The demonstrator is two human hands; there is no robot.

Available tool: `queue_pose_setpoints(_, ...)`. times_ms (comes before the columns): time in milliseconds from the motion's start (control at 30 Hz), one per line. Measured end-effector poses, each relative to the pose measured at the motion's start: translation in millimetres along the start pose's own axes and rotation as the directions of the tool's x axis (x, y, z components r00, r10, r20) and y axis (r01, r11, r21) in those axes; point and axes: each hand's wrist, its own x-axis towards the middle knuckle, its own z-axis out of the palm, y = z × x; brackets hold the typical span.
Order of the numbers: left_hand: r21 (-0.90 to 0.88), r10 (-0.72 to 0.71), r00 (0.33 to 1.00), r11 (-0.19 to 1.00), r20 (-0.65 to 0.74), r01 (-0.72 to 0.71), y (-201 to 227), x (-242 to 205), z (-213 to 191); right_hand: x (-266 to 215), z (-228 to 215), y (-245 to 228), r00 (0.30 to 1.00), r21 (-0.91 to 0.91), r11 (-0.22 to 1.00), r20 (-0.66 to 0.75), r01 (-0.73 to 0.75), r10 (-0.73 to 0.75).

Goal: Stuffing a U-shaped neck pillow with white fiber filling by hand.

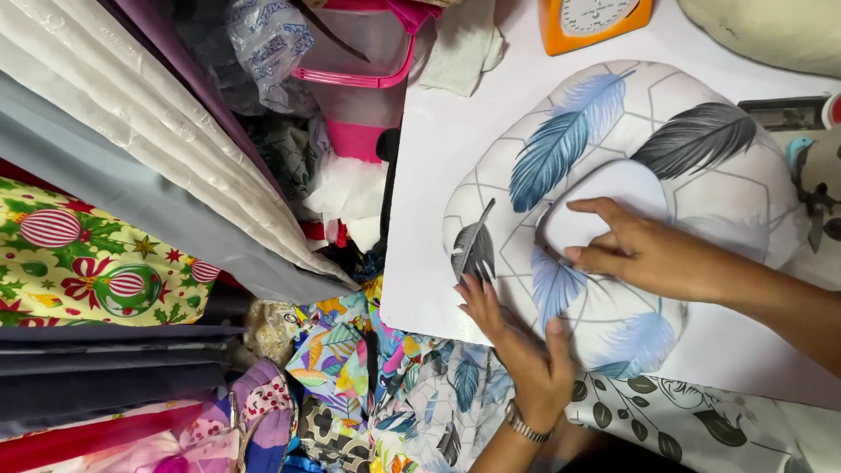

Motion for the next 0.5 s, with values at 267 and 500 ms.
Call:
queue_pose_setpoints(267, 0.087, 0.026, 0.998, 0.996, 0.057, -0.031, 0.5, 6.5, 16.1, 15.2, 29.7, -0.4, 0.990, 0.420, 0.907, 0.137, -0.023, -0.038)
queue_pose_setpoints(500, 0.096, 0.017, 0.971, 0.995, 0.237, -0.041, -27.5, 56.8, -17.5, 31.0, 27.2, 2.2, 0.951, 0.118, 0.944, -0.037, 0.308, -0.306)
